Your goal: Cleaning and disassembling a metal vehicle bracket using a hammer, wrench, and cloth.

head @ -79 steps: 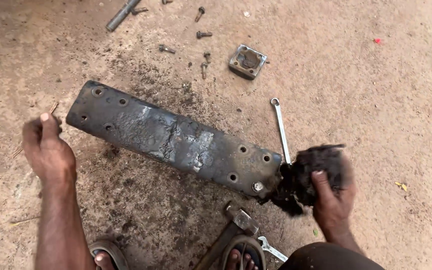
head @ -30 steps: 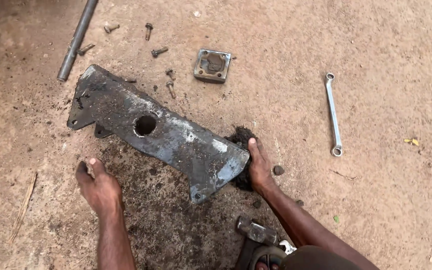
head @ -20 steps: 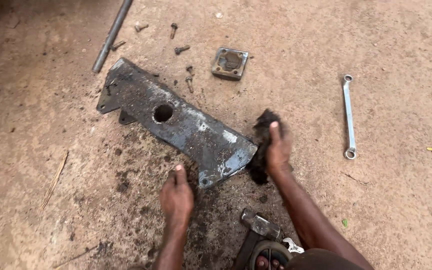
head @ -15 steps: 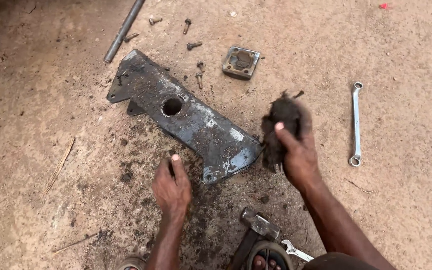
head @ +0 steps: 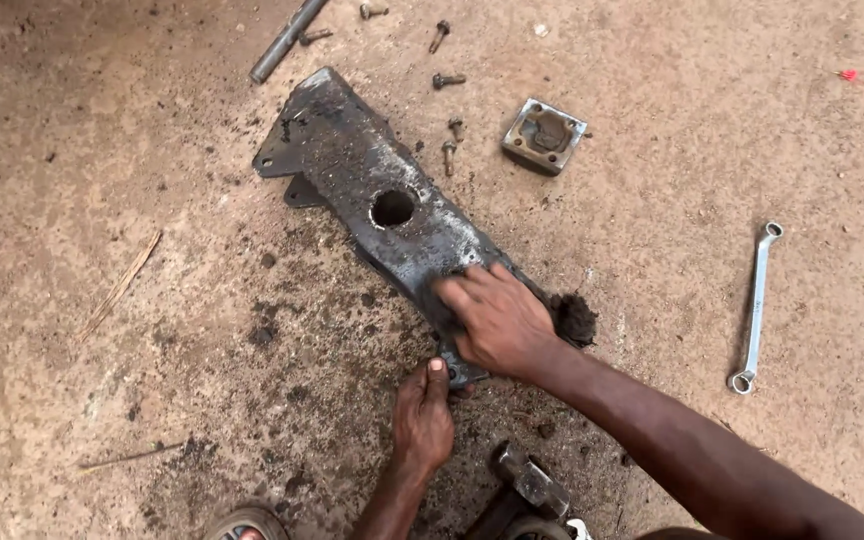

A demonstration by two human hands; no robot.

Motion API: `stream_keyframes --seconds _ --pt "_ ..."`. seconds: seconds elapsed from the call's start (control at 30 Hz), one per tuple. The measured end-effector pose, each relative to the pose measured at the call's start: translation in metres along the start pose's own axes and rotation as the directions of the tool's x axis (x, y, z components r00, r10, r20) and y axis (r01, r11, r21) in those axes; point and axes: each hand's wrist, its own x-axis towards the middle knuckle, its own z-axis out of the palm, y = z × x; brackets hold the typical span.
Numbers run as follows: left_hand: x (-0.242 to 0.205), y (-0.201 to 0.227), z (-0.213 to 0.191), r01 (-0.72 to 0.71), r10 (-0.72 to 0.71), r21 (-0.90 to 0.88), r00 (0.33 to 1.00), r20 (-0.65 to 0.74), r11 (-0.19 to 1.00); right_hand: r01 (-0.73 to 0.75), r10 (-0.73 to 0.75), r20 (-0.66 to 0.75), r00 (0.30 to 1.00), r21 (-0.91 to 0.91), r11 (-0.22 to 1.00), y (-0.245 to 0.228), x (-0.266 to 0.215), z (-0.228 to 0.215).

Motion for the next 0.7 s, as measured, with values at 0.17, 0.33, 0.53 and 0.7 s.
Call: stream_keyframes --seconds 0.17,0.33,0.53,0.7 --pt "-0.006 0.019 -0.007 0.055 -0.067 0.195 0.996 0.054 0.979 -0.086 0.045 -0.622 0.782 -0.036 0.996 0.038 0.094 0.002" --pt "-0.01 0.022 -0.016 0.058 -0.07 0.279 0.997 0.032 0.958 -0.07 0.493 -0.64 0.589 0.567 0.821 0.058 0.072 -0.062" --pt "0.001 0.017 -0.007 0.07 -0.088 0.211 0.993 0.08 0.975 -0.26 0.296 -0.185 0.937 0.196 0.946 0.018 -0.039 -0.021" --pt "0.002 0.015 -0.015 0.083 -0.12 0.27 0.985 0.121 0.959 -0.028 -0.018 -0.217 0.976 -0.208 0.978 -0.003 -0.047 -0.01"
